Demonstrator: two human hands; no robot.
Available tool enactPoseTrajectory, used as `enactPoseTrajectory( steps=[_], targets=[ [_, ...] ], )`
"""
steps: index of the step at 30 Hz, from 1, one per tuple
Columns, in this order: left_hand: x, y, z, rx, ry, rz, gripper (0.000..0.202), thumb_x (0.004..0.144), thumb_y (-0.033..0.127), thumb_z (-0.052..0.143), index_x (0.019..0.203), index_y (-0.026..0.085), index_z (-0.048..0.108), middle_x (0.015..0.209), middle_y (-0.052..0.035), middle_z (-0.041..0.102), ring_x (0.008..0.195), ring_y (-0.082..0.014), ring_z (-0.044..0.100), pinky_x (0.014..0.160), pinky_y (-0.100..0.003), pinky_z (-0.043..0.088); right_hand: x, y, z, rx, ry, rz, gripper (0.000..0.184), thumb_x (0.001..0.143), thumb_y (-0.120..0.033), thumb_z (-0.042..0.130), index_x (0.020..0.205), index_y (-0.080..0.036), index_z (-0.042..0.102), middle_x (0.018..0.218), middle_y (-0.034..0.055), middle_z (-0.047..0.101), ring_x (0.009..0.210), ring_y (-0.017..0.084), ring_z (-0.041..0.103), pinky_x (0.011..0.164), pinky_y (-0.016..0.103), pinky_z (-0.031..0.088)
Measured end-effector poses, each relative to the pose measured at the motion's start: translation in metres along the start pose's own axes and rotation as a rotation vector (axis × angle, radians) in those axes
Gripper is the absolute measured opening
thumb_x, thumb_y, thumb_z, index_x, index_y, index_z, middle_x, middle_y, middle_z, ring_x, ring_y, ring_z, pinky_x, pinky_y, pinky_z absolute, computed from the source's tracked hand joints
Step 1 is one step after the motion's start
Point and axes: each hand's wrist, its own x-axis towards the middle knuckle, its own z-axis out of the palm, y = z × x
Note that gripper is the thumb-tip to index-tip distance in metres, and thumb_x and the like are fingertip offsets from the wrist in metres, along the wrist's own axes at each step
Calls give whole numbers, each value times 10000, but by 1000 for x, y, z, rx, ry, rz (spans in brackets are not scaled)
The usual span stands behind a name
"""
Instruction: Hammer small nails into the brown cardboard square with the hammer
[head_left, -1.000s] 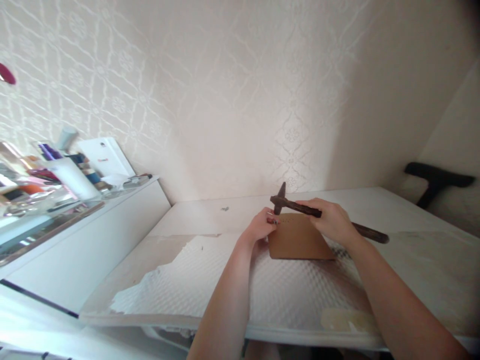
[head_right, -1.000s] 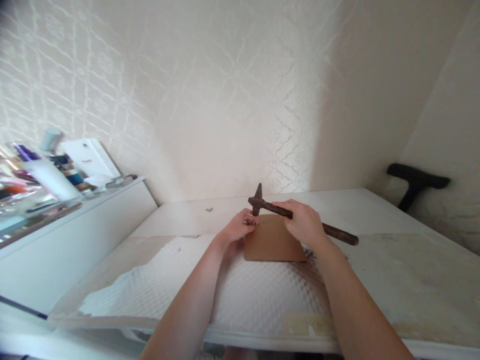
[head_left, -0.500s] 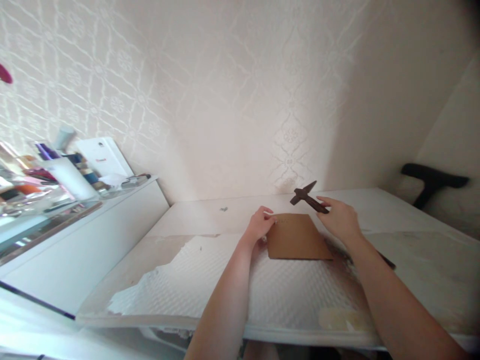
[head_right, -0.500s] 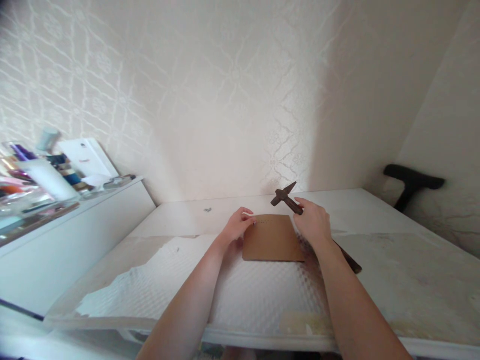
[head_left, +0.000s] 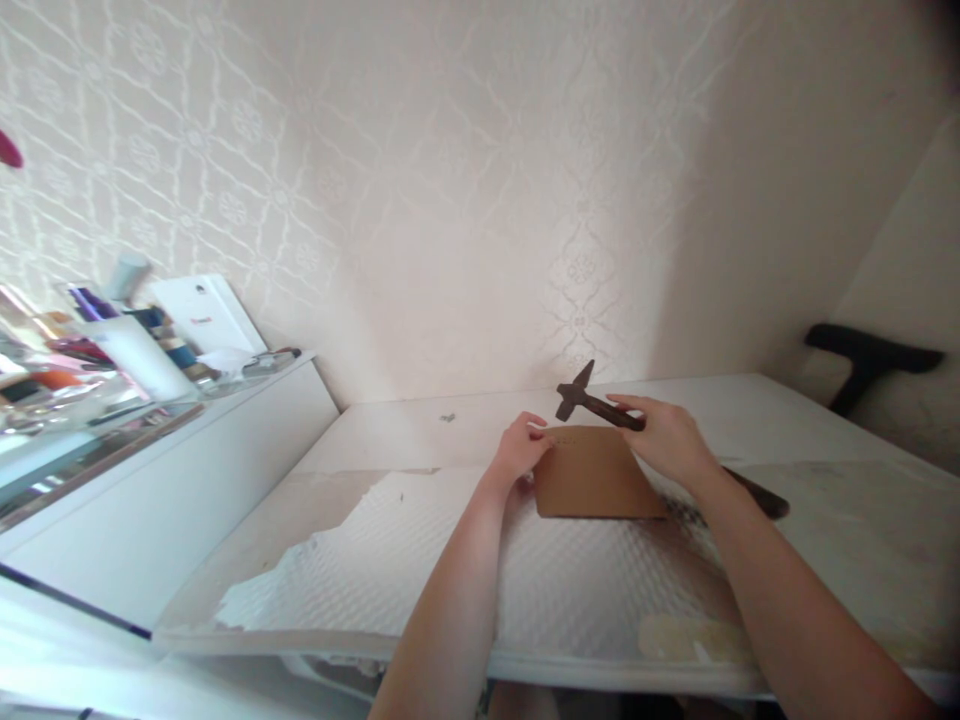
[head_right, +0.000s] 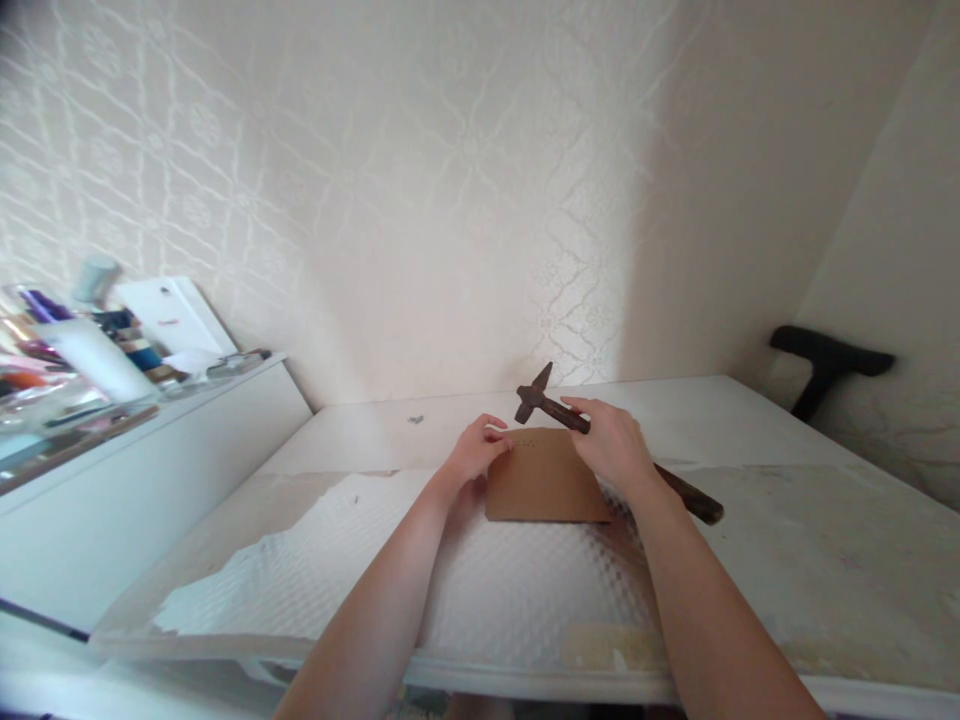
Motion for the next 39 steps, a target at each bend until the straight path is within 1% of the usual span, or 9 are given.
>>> enactPoseTrajectory(
  steps=[3, 8, 14, 21, 26, 29, 33, 36, 39],
  targets=[
    [0, 1, 0, 1, -4, 1, 257, 697, 173, 556, 946, 180, 491, 776, -17, 626, 719, -127, 561, 652, -225, 406, 0, -2, -1, 46, -32, -64, 405, 686, -167, 516, 1080, -198, 608, 976, 41, 655, 825, 206, 605, 731, 301, 456],
    [-1, 2, 0, -4, 6, -13, 219, 715, 171, 519, 933, 180, 508, 771, -15, 624, 705, -125, 564, 601, -209, 398, 0, -4, -4, 107, -44, -150, 389, 700, -126, 498, 1040, -273, 618, 1022, -10, 631, 848, 183, 598, 721, 279, 459],
    [4, -4, 3, -24, 32, 11, 170, 751, 158, 451, 905, 164, 523, 802, -30, 629, 760, -128, 570, 658, -218, 416, -2, -8, -5, 51, -114, -204, 399, 698, -88, 476, 980, -318, 640, 999, -48, 632, 823, 167, 600, 666, 255, 450],
    [4, -2, 2, 12, 43, 13, 185, 733, 122, 431, 882, 169, 529, 797, -28, 629, 780, -139, 570, 703, -243, 424, -2, -8, -6, 46, -123, -192, 416, 692, -81, 481, 985, -329, 640, 1002, -60, 631, 832, 166, 596, 674, 254, 447],
    [2, 0, 1, 8, 36, 12, 215, 703, 98, 435, 881, 167, 533, 805, -26, 633, 797, -141, 569, 719, -241, 424, -1, -7, -4, 70, -96, -177, 431, 683, -84, 495, 1012, -327, 631, 1012, -56, 627, 836, 167, 595, 707, 261, 449],
    [2, 0, 1, 21, 42, 2, 216, 713, 98, 419, 881, 167, 536, 810, -28, 635, 799, -140, 569, 724, -243, 425, -1, -6, -4, 70, -121, -185, 426, 681, -80, 490, 993, -330, 638, 997, -59, 630, 833, 166, 596, 703, 262, 451],
    [2, 0, 0, 19, 35, 5, 236, 704, 84, 427, 891, 172, 540, 811, -22, 640, 813, -136, 571, 743, -242, 423, -2, -8, -5, 69, -101, -180, 441, 681, -81, 490, 1015, -335, 628, 1004, -59, 626, 836, 168, 595, 695, 263, 450],
    [1, 2, 0, 45, 42, -16, 218, 720, 98, 425, 889, 170, 542, 811, -27, 640, 807, -139, 572, 738, -246, 425, -2, -8, -5, 54, -119, -185, 415, 681, -85, 489, 982, -327, 641, 992, -58, 631, 829, 170, 597, 676, 262, 449],
    [1, 3, 0, 39, 33, -7, 215, 728, 112, 424, 901, 172, 538, 816, -31, 642, 809, -142, 572, 732, -248, 427, -1, -8, -5, 59, -95, -169, 426, 674, -82, 489, 998, -318, 633, 1014, -55, 625, 841, 171, 594, 691, 264, 448]
  ],
)
